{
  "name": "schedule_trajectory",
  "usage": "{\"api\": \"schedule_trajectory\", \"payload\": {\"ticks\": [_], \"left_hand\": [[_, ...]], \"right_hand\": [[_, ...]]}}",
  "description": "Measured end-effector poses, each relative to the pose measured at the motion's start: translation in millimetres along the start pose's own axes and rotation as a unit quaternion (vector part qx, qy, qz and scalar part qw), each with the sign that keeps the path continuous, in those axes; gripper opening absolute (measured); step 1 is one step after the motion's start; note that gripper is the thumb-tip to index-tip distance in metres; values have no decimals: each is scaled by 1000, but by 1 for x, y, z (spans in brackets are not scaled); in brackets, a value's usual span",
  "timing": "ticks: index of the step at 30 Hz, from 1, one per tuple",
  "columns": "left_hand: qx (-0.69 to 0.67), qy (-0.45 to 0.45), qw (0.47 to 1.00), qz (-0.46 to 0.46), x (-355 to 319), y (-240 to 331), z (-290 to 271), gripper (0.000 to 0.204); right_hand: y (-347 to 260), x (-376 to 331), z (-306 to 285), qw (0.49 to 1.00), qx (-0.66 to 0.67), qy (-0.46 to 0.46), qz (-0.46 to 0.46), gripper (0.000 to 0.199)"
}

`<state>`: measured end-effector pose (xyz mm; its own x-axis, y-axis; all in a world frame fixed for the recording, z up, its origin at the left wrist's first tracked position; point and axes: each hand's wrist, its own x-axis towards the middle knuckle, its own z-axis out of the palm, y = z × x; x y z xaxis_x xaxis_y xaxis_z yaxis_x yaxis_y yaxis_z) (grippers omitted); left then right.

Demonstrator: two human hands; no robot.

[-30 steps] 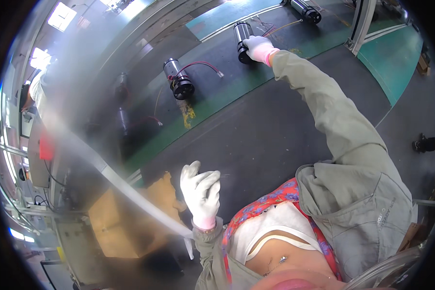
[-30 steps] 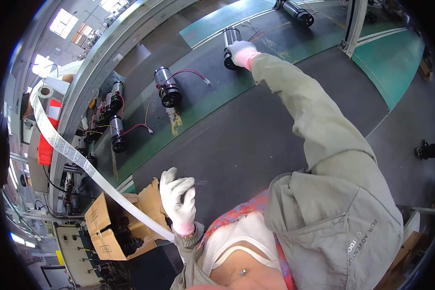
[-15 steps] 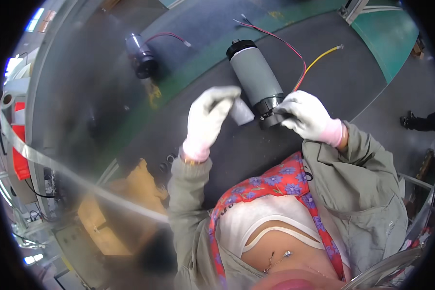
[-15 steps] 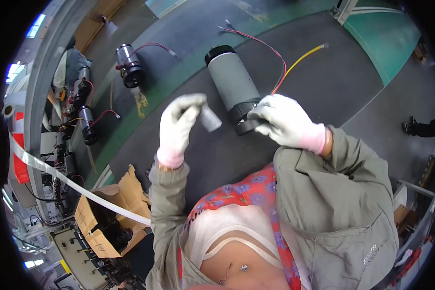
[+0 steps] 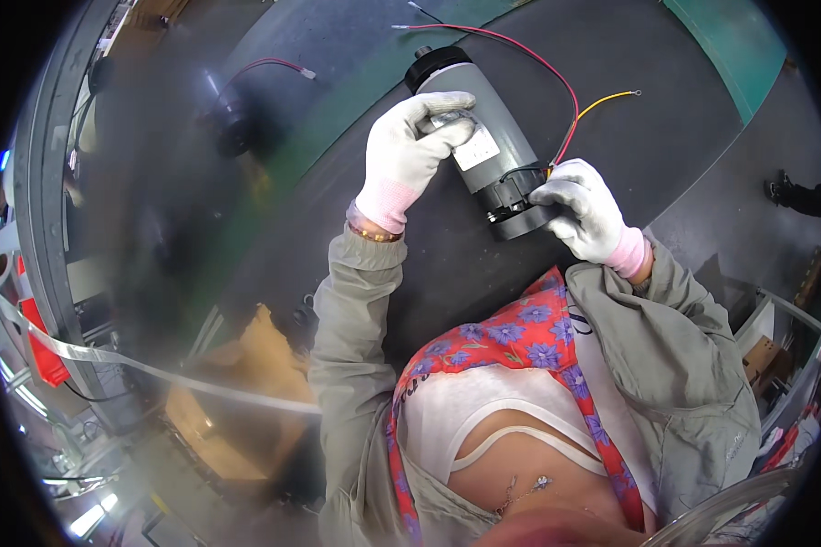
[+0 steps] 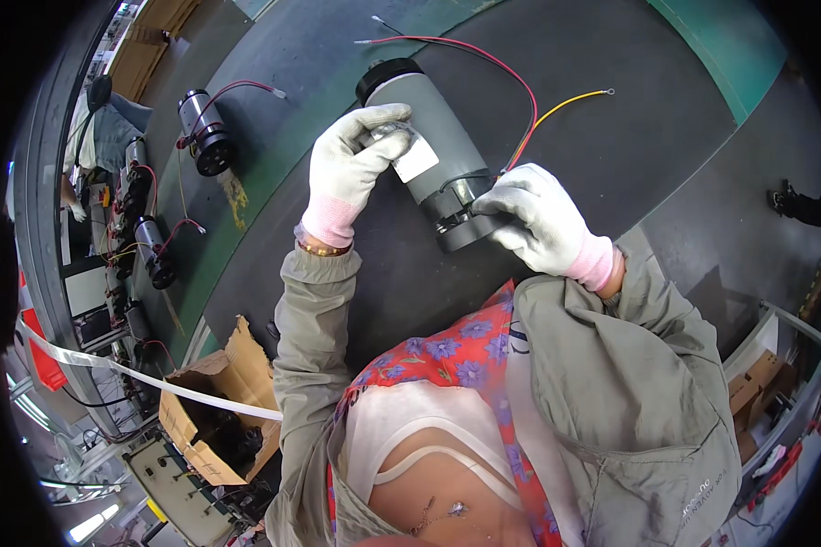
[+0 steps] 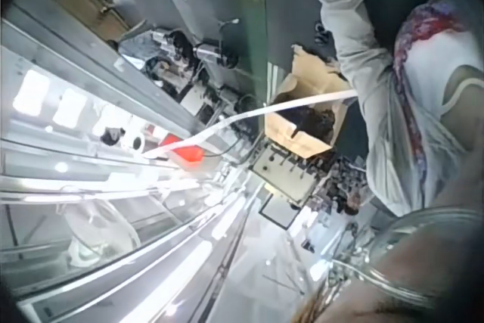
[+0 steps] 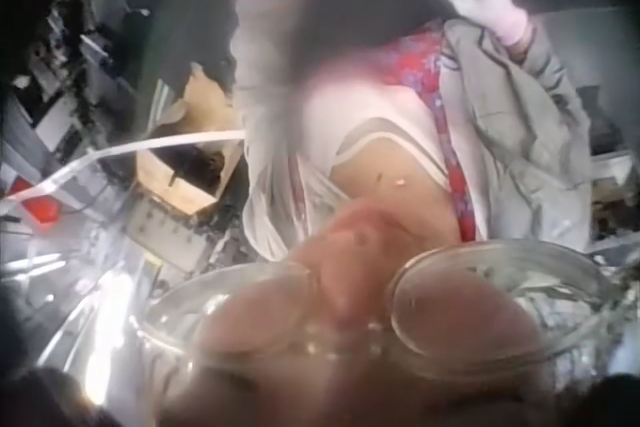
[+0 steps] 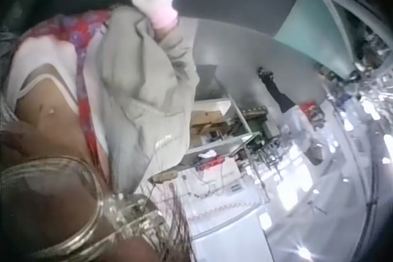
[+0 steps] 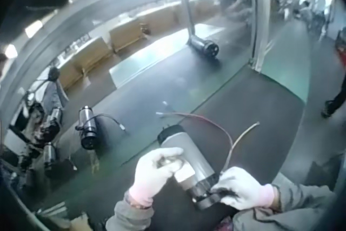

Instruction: Assembling and inspecting small electric motors on an assembly line.

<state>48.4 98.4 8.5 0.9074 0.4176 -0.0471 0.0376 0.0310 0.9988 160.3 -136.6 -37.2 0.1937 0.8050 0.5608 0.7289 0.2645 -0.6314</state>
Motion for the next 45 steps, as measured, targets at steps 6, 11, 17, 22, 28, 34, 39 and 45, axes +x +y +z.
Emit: {"api": "schedule_trajectory", "payload": {"ticks": [6, 11, 17, 22, 28, 34, 39, 45], "left_hand": [[15, 15, 1000, -19, 5, 8, 5, 30], [57, 27, 998, -22, 8, 7, 6, 29], [179, 33, 981, 70, 8, -2, 12, 31], [428, 51, 864, 261, 12, 5, 15, 41], [566, -28, 789, 237, -28, -17, 15, 69], [474, -50, 855, 207, -143, 3, -22, 44], [738, 278, 613, -41, -223, -11, -86, 51], [723, 252, 642, -50, -256, -21, -97, 53]], "right_hand": [[2, 1, 1, 1000, -1, -1, 13, 35], [5, 2, 1, 1000, 2, 2, 10, 36], [9, -2, 1, 1000, 5, 11, 5, 36], [10, -5, 1, 1000, -1, 13, 6, 34], [-2, 17, -11, 1000, -2, -28, -6, 36], [28, 47, -46, 955, -257, 25, 149, 16], [76, 74, -50, 862, -78, -197, 461, 30], [65, 115, -57, 758, 529, 95, 370, 25]]}}
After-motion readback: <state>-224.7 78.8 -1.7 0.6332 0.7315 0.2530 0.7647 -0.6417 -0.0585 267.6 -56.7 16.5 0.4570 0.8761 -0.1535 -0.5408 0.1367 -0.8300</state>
